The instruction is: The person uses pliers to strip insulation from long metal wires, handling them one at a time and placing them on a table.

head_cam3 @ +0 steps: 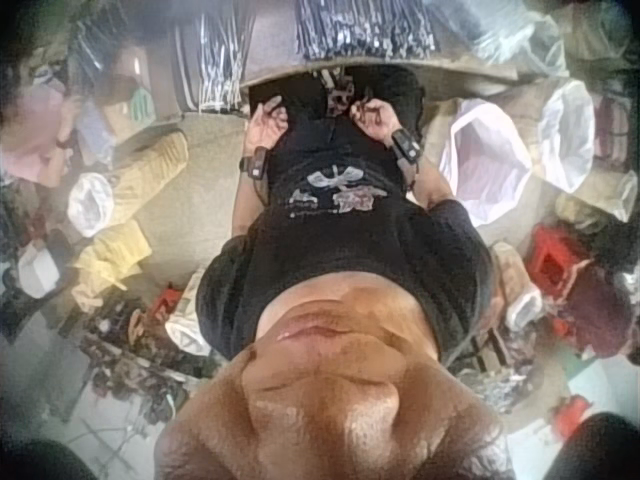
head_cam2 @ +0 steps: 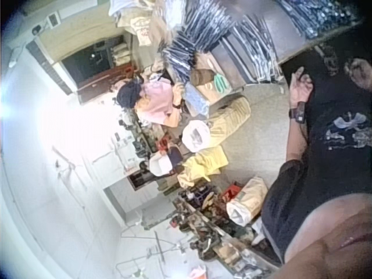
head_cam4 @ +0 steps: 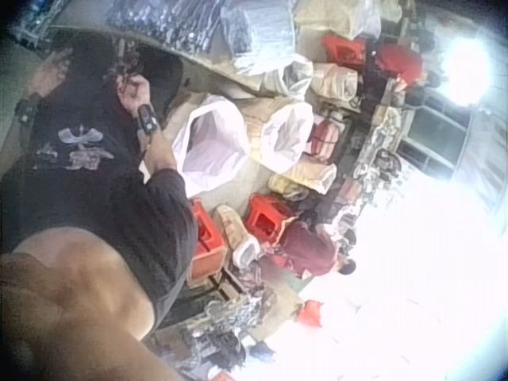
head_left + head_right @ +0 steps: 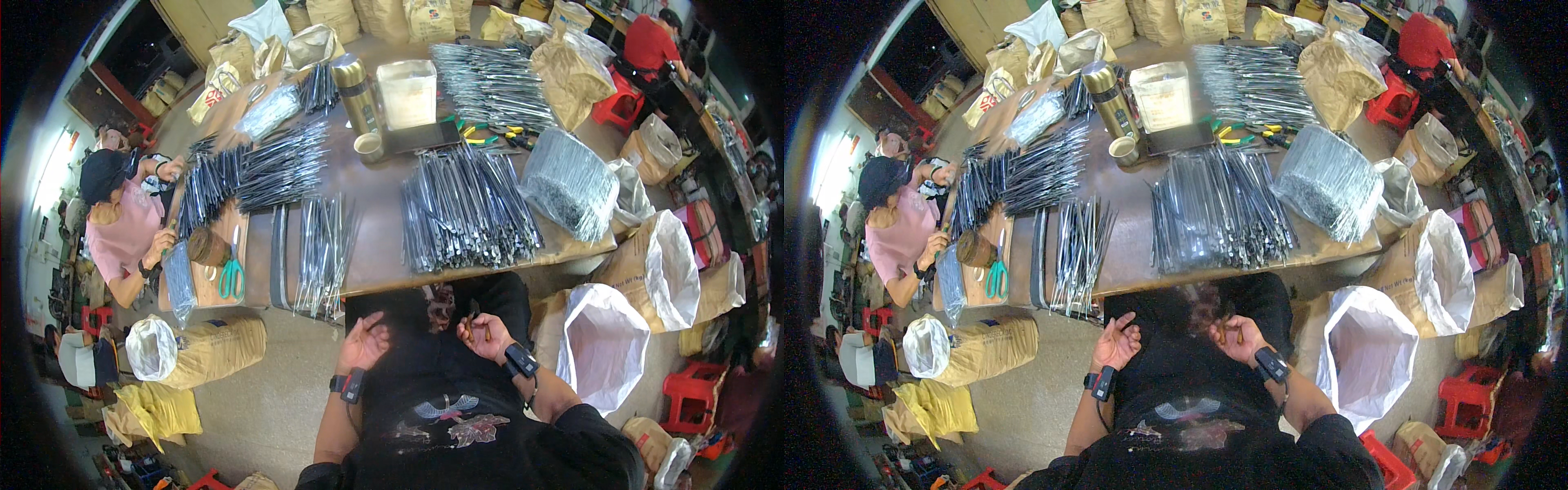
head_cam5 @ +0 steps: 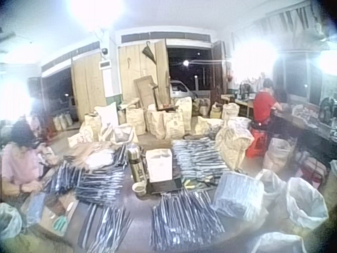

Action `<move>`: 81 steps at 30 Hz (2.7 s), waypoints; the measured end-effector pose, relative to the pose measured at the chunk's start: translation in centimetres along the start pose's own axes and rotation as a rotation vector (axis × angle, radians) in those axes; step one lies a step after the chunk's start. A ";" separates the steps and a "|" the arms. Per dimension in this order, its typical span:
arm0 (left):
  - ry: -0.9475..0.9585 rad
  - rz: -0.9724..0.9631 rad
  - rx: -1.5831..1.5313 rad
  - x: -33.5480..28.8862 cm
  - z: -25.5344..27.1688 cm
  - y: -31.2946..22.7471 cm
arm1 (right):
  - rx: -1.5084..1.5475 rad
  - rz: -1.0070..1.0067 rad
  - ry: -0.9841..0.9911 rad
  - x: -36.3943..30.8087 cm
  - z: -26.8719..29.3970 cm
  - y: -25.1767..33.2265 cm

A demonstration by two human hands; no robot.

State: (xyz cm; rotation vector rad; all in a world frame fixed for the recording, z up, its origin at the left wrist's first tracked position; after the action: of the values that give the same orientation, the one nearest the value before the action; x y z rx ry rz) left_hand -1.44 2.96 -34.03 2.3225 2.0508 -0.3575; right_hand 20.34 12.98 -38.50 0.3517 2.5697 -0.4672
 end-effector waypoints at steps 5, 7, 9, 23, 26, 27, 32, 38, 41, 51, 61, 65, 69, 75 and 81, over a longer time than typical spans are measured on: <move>-0.045 -0.001 0.062 0.0 -0.1 -0.1 | -0.033 0.059 0.005 -0.2 -0.3 0.2; -0.046 0.002 0.063 0.0 0.0 -0.1 | -0.016 0.040 -0.009 -0.5 -0.5 -0.1; -0.046 0.006 0.063 0.1 0.1 0.0 | -0.013 0.037 -0.008 -0.4 -0.3 0.1; -0.087 -0.021 0.094 -0.2 0.1 -0.1 | -0.040 0.046 -0.014 -0.5 -0.6 -0.1; -0.084 -0.021 0.093 0.0 0.1 -0.1 | -0.025 0.035 -0.033 -0.4 -0.5 -0.1; -0.082 -0.029 0.088 0.0 0.1 -0.1 | -0.032 0.031 -0.037 -0.4 -0.3 0.0; -0.018 -0.003 0.004 -0.3 0.1 0.2 | -0.024 0.052 -0.018 -0.3 -0.2 0.1; 0.014 -0.027 0.006 -0.1 0.2 -0.2 | -0.044 0.022 -0.022 -0.2 -0.5 0.0; 0.017 -0.019 0.020 -0.1 0.2 0.0 | -0.055 0.026 -0.020 -0.2 -0.5 0.0; 0.016 -0.005 0.035 -0.3 -0.8 0.1 | -0.088 0.081 -0.042 -0.2 -0.1 0.2; -0.014 -0.019 0.062 -0.4 -0.5 -0.1 | -0.099 0.045 -0.025 -0.4 -1.3 -0.4; -0.024 -0.023 0.080 -0.3 -0.4 0.0 | -0.066 0.087 -0.055 -0.7 -1.1 -0.2; -0.025 0.008 0.074 -0.3 0.2 0.1 | -0.015 0.095 -0.067 -0.6 -0.8 -0.1; -0.081 0.010 0.136 -0.4 -0.1 0.0 | -0.078 0.092 -0.027 -0.6 -1.0 -0.1; -0.074 0.017 0.133 -0.4 0.2 0.3 | -0.055 0.060 -0.001 -0.3 -0.7 -0.2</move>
State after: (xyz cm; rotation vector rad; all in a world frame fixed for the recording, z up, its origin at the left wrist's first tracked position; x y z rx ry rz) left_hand -1.23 2.44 -34.20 2.3584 2.0314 -0.5877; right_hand 20.25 13.08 -37.68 0.4076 2.5575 -0.3746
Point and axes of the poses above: each hand's wrist, its own x-axis towards the middle knuckle, its own z-axis out of the back of the hand, y = z × x, the point moved 7 cm from there along x, towards the middle knuckle, and after that the axes turned 6 degrees about y, right-handed, at the moved point
